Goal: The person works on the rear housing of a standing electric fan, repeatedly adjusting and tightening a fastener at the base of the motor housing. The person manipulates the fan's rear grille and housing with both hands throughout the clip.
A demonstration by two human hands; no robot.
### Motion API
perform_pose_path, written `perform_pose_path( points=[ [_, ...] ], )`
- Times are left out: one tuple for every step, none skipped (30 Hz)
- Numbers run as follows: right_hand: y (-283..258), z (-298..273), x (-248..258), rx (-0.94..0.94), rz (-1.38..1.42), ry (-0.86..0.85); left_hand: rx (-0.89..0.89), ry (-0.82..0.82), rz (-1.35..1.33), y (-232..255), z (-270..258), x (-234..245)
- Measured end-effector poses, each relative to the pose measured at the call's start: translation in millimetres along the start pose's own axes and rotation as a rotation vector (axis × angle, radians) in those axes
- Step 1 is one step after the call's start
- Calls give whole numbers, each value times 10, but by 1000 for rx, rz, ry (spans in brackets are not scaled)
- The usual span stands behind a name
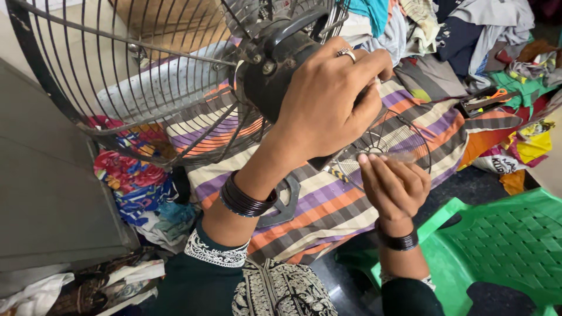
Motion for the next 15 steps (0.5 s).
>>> perform_pose_path(
  points=[
    [7,5,-4,31,-35,-31,4,3,-4,3,-2,-6],
    [11,7,-12,61,-71,-62,8,8,-10,5,-5,-11],
    [15,10,-28,92,-107,-89,11,12,-14,4,-3,-11],
    [28,11,-29,106,-120,-90,13,17,-18,3,-2,-8],
    [44,15,-32,120,-135,-90,16,12,-18,0,3,-5],
    [57,18,-36,134,-149,-90,20,7,-18,-3,6,-2],
    [72,19,-39,164,-149,-81,25,3,-22,-3,5,-7],
    [87,24,-53,193,-149,-72,20,1,-19,-5,2,-8],
    [87,23,-53,223,-148,-66,17,-2,-18,-10,-4,-11],
    [77,19,-44,252,-172,-80,13,-4,-17,-10,-10,-17],
    [70,25,-33,280,-197,-89,12,2,-17,-10,-10,-15],
    [64,38,-22,308,-222,-98,11,9,-17,-9,-9,-14],
    [59,58,-13,328,-234,-99,10,13,-17,-7,-11,-12],
    [53,80,-7,347,-245,-100,10,13,-13,-5,-13,-13],
    [39,102,1,367,-257,-101,8,13,-10,-3,-16,-14]
  ],
)
Point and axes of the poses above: each hand's wrist, its own z-axis towards the middle knuckle, its own x-axis out of the back of the hand, y = z × x, the point moved 5 cm from there along z, towards the middle knuckle, and after that the axes turned 13 degrees about -y, right-handed, at the moved point
